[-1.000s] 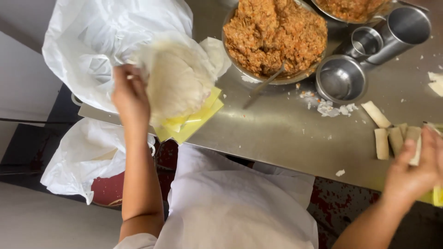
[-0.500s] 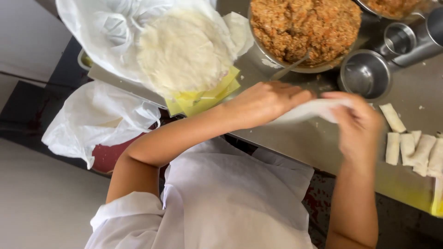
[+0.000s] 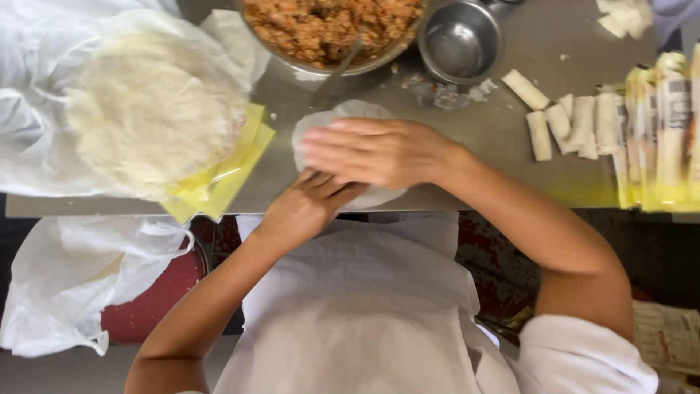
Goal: Peeling lumpia wrappers, adding meat filling, and rolling them into finished lumpia rolls.
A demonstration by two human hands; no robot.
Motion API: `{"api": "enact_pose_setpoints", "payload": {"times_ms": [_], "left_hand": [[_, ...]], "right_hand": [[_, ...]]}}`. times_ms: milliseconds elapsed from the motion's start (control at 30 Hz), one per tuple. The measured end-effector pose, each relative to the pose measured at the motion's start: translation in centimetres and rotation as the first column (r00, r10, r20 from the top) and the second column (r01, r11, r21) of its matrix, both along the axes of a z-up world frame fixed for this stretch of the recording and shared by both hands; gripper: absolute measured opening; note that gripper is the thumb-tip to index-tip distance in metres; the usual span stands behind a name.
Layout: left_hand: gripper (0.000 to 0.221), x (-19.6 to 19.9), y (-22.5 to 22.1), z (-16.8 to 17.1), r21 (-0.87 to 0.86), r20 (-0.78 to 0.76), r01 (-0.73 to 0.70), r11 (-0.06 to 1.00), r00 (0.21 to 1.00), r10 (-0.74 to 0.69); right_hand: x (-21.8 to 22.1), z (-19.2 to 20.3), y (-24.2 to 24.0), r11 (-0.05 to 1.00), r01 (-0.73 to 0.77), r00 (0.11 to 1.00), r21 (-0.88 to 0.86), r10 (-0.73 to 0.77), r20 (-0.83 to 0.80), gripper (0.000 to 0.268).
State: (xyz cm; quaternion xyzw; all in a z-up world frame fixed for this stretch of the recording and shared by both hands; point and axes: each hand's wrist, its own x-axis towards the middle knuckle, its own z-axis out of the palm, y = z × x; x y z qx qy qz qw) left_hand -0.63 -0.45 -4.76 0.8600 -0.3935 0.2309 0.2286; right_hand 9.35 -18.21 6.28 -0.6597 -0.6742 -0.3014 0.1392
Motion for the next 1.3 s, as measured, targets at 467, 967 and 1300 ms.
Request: {"api": "enact_pose_setpoints", "payload": {"times_ms": [467,967,1300], "left_hand": [[0.039,0.0,0.1,-1.4,0.083,-0.008,-0.056,0.995,0.998,0.057],[0.036,-0.7,1.2,1.2,0.15,0.131,0.004,0.989,0.991,-0.024],[0.015,-1.6,1.1,1.4,-0.022,0.236,0.023,0.999,0.972,-0.017]], "right_hand": [[2.5,-0.7,8.5,0.917,-0.398,0.889,0.036,0.376,0.263,0.031],[7.7,-2.1,-9.8,0.576,0.567,0.463,-0.589,-0.814,-0.35,0.076],[1.1,-6.3,-2.9,0.879,0.476,0.872,-0.033,-0.477,-0.107,0.056]]}}
